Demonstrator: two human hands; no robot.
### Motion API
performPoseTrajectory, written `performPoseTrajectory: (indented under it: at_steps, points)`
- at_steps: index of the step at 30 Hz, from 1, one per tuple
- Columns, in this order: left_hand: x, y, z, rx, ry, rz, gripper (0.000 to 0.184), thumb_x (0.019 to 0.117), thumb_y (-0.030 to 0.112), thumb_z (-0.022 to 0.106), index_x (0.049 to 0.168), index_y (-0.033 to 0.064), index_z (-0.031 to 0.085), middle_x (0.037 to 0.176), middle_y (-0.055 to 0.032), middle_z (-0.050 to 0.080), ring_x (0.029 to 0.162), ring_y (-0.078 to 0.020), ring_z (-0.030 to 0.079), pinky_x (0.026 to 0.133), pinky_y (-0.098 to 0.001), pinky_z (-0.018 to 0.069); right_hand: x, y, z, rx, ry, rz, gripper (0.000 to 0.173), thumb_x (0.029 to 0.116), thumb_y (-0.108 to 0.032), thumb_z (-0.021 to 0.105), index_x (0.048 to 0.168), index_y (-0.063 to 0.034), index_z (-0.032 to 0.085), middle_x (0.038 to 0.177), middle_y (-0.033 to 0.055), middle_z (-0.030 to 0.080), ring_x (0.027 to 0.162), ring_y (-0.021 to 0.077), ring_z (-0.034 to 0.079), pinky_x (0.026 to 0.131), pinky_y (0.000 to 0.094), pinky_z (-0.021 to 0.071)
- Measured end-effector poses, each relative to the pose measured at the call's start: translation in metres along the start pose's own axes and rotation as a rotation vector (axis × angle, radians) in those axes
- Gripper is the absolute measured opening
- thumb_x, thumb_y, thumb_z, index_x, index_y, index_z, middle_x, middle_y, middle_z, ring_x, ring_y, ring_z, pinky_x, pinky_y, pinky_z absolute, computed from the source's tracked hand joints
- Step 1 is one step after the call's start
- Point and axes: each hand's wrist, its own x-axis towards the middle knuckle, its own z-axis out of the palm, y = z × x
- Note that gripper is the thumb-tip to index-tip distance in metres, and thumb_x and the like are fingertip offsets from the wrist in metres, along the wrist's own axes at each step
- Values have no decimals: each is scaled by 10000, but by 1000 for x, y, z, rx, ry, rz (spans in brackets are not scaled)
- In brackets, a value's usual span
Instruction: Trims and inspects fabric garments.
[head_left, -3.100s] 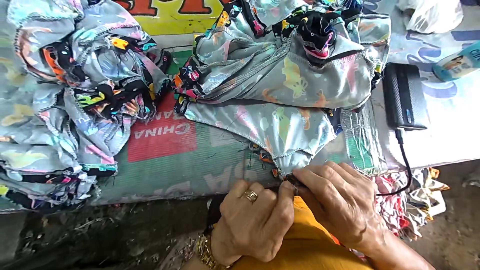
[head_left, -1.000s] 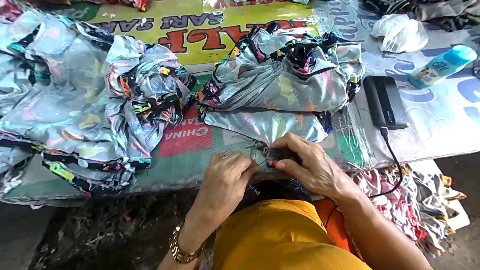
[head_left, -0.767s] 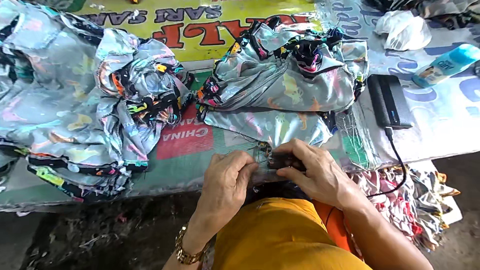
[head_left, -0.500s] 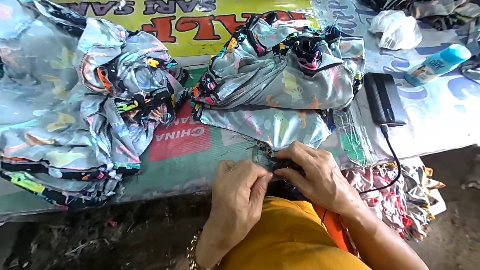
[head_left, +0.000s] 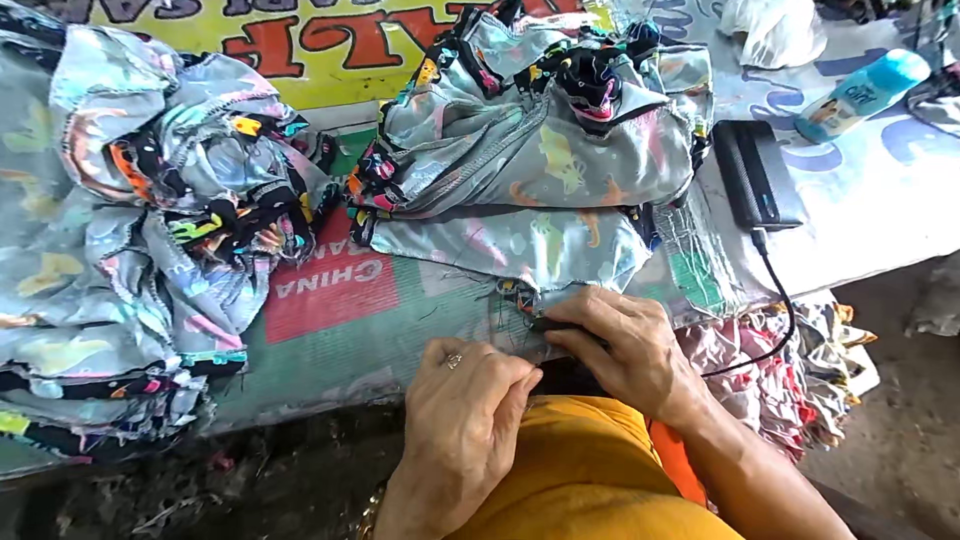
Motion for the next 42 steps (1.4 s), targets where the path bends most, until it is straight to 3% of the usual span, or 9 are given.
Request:
performPoseTrajectory:
  at_steps: [4, 8, 14, 18, 21, 27, 30, 35, 42]
  points:
    - [-4, -14, -51, 251, -14, -91, 459, 1108, 423, 388, 889, 118, 654, 741, -10, 658, 743, -91, 635, 886, -340, 485, 2, -4, -12, 100, -7, 115, 245, 974, -253, 700, 1123, -60, 667, 917, -9, 652, 762, -13, 594, 659, 136, 519]
    - [9, -14, -56, 480, 51, -89, 391, 1067, 365, 518, 1112, 22, 701, 1080, -178, 719, 1065, -287, 659, 976, -484, 446, 0, -8, -13, -284, -26, 116, 178, 915, -238, 678, 1010, -88, 697, 834, 40, 635, 632, 148, 606, 492, 312, 465]
    - [32, 4, 18, 151, -64, -1, 340, 994, 344, 654, 1144, 39, 662, 1102, -110, 707, 1071, -199, 656, 961, -396, 498, 3, -12, -19, -34, 25, 162, 109, 976, -139, 606, 929, -92, 691, 918, -3, 624, 774, 42, 604, 628, 199, 506]
    - [43, 13, 34, -299, -25, -123, 313, 945, 178, 725, 1200, 73, 576, 1108, -17, 658, 1023, -65, 647, 900, -249, 567, 2, -17, -20, 56, 128, 101, 115, 1034, -119, 542, 964, -53, 604, 901, 21, 611, 802, 39, 609, 679, 172, 522]
    - [45, 16, 37, -563, -32, -202, 280, 930, 59, 715, 1161, 88, 559, 1025, 8, 675, 946, -80, 683, 866, -275, 608, -1, -16, -16, 118, 206, 72, 124, 1060, -127, 523, 979, -43, 565, 884, 25, 597, 811, 23, 605, 704, 142, 517]
    - [50, -2, 30, 53, 112, 54, 102, 978, 77, 608, 1060, 42, 659, 1005, -80, 671, 992, -136, 626, 878, -263, 504, -7, -12, -15, 205, 199, 52, 154, 1066, -162, 545, 979, -35, 553, 841, 28, 566, 757, 15, 564, 687, 124, 487]
    - [51, -2, 27, -292, 200, -33, 103, 998, 79, 613, 1086, 102, 662, 1156, -11, 708, 1076, -89, 680, 883, -232, 581, -8, -13, -12, 66, 161, 33, 180, 1022, -217, 640, 1030, -46, 584, 863, 49, 611, 736, 40, 589, 650, 142, 493]
    - [51, 11, 33, -1162, 333, -319, 127, 965, 100, 685, 1068, 167, 719, 1068, -24, 722, 988, -127, 713, 857, -298, 613, -10, -11, -2, -35, 201, -56, 105, 979, -132, 662, 1028, -52, 614, 901, 87, 657, 789, 110, 638, 655, 201, 510]
    - [36, 17, 44, -1424, 339, -428, 107, 949, 84, 700, 1054, 84, 721, 1008, -100, 731, 928, -170, 736, 838, -334, 625, -17, -13, -5, 65, 186, 17, 227, 988, -252, 669, 1083, -51, 627, 915, 67, 670, 793, 70, 633, 665, 189, 514]
